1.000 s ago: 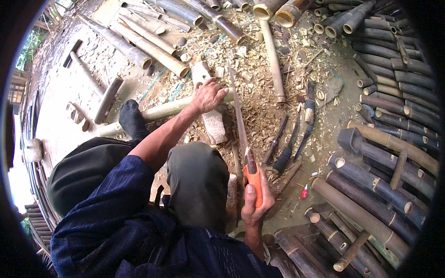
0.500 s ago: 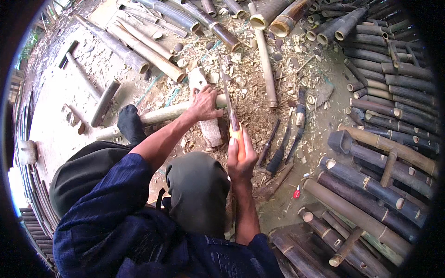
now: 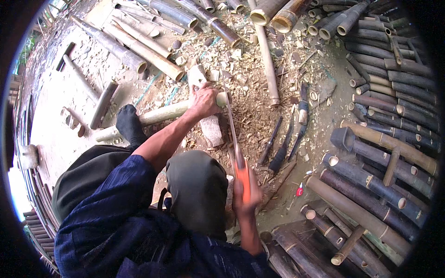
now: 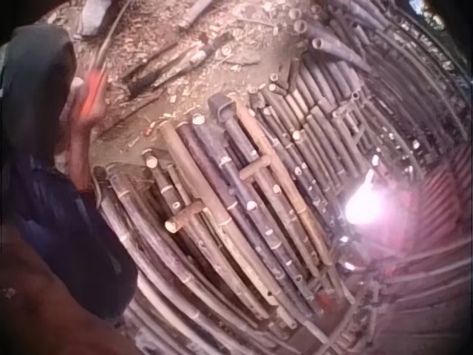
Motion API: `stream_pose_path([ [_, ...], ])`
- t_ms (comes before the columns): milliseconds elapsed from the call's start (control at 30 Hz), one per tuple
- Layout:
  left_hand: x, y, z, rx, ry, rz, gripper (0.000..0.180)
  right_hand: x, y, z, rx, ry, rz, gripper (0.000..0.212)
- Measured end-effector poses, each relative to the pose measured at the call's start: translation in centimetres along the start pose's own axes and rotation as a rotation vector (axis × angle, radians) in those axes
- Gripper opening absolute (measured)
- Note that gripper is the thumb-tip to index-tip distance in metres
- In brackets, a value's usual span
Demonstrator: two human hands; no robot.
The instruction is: The person selects a bamboo pole and uses a hand saw to cut it into smaller sections. They then use a knife to split the bamboo lengthwise and a wooden mallet to drive the split further.
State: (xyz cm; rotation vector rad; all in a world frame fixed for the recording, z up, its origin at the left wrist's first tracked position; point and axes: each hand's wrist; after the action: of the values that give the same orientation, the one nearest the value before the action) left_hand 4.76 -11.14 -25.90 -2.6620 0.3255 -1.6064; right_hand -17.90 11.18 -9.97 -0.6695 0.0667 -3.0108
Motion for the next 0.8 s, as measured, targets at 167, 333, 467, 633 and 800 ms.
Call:
stream_pose_path([
  [167,-0.6,0.4,-0.9,-0.033,-0.012,-0.056,0.061,-1.1,2.7,-3.5,0.325,-0.25,-0.056,0.033],
  [333,0.2,0.8,-1.2,0.012,0.001,0.062,0.06,-2.2,6.2,-1.5,0.215,-0.202,-0.076,0.033],
  [467,0.4,1.1,-0.7,-0.018,0.058,0.0,0.06,1.6,-2.4,0.3,0.059,-0.028,-0.045,0.044],
  [633,-0.2,1.0,-1.3,-0.018,0.018,0.032,0.06,-3.0,8.9,-0.9,0.155,-0.157,-0.102,0.037],
  [800,0.5,1.1,-0.4,0.009,0.054,0.077,0.062,1.4,-1.6,0.6,0.137,-0.109,-0.12,0.041],
])
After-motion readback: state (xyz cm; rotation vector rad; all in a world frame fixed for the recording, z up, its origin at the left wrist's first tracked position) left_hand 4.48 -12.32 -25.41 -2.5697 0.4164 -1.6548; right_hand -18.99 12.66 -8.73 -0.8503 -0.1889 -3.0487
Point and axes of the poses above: each hand's wrist, its own y-axis towards the middle knuckle, its own x-axis out of the back of the hand, z = x × y, and after that the axes turned 4 degrees about -x, right-handed
